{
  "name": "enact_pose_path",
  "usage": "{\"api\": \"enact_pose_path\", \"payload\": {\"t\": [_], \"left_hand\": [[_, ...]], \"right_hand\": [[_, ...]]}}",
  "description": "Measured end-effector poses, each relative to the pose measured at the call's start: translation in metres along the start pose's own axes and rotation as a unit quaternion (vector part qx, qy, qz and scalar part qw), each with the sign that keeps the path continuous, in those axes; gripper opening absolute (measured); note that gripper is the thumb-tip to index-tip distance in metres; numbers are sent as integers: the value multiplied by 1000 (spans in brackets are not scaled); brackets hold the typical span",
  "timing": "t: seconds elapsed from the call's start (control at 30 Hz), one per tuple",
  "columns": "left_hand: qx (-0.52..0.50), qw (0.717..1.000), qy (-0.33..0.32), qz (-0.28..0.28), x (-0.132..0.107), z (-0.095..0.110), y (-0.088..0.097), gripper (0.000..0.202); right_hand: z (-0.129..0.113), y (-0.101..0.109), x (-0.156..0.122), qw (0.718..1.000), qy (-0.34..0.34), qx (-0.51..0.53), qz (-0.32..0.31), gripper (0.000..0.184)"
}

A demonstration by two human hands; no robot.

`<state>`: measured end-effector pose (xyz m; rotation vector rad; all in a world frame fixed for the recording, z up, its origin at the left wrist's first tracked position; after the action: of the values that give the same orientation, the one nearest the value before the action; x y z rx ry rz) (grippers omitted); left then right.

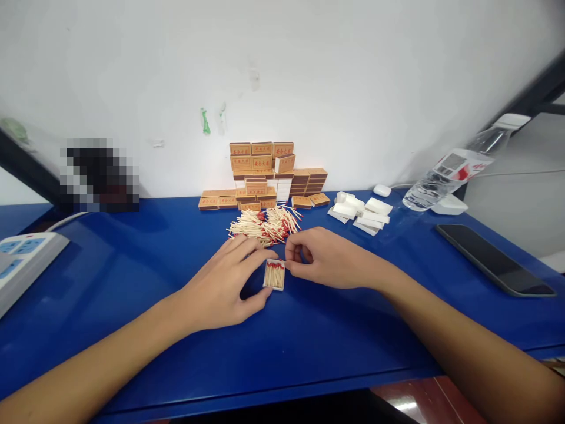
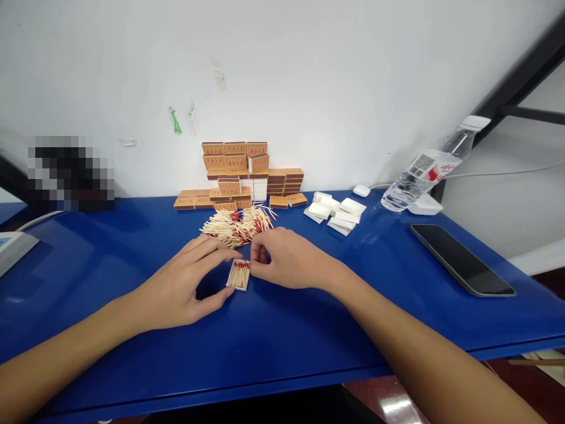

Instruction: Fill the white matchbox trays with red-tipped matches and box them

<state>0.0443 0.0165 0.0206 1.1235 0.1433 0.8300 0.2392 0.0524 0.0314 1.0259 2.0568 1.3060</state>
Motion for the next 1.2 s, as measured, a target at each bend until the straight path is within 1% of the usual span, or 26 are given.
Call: {"api": "enact_pose_path", "payload": {"t": [0.13, 0.17, 0.27, 0.4, 0.43, 0.5, 0.63, 0.73, 0.8, 0.9, 0.93, 1.07, 1.13, 1.2], "left_hand": [[14, 1000, -23, -11, -2, 0, -1, 63], [12, 1000, -24, -10, -2, -1, -2, 64], [14, 1000, -20, -9, -3, -4, -2, 59], [29, 999, -20, -9, -2, -4, 0, 70], [28, 999, -22, -7, -2, -3, 0, 70], [13, 1000, -28, -5, -2, -1, 1, 65], [-18, 999, -25, -20, -2, -1, -2, 65], [-15, 1000, -19, -18, -2, -5, -3, 54], [-14, 999, -31, -1, -2, -7, -2, 49], [-17, 997, -49, 49, -2, -9, 2, 48], [-17, 997, -50, 56, -2, -9, 2, 46], [-35, 998, -43, 38, 0, -8, 2, 34], [-39, 997, -37, 47, 1, -8, 2, 31], [-40, 998, -31, 41, 1, -7, 0, 32]], "right_hand": [[3, 3, 0, 999, -28, -23, -1, 7], [3, 3, 0, 999, -34, -28, 0, 7], [6, 5, 1, 998, -45, -39, -3, 7], [8, 6, 0, 997, -51, -52, 1, 5], [8, 7, 0, 997, -51, -51, 3, 5], [8, 7, -1, 997, -52, -51, 7, 4], [8, 7, -1, 997, -54, -61, 11, 7], [11, 7, 0, 996, -56, -66, 10, 7], [12, 8, 0, 995, -63, -73, 14, 6], [12, 11, 0, 994, -76, -80, 22, 4], [11, 12, -1, 993, -79, -80, 24, 4], [12, 13, -2, 994, -81, -69, 34, 4], [13, 13, -1, 994, -80, -70, 36, 4], [14, 12, -1, 993, -78, -74, 39, 4]]}}
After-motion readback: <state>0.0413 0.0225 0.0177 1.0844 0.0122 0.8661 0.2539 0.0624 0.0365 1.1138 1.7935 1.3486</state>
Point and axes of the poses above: each hand's wrist, its own x-axis towards the middle knuckle, its own y-axis out of the back of the hand, z = x × y, the point moved 4 cm from there along x, towards the middle knuckle, and after that the axes turned 10 degrees about -x, right-handed, at the moved point
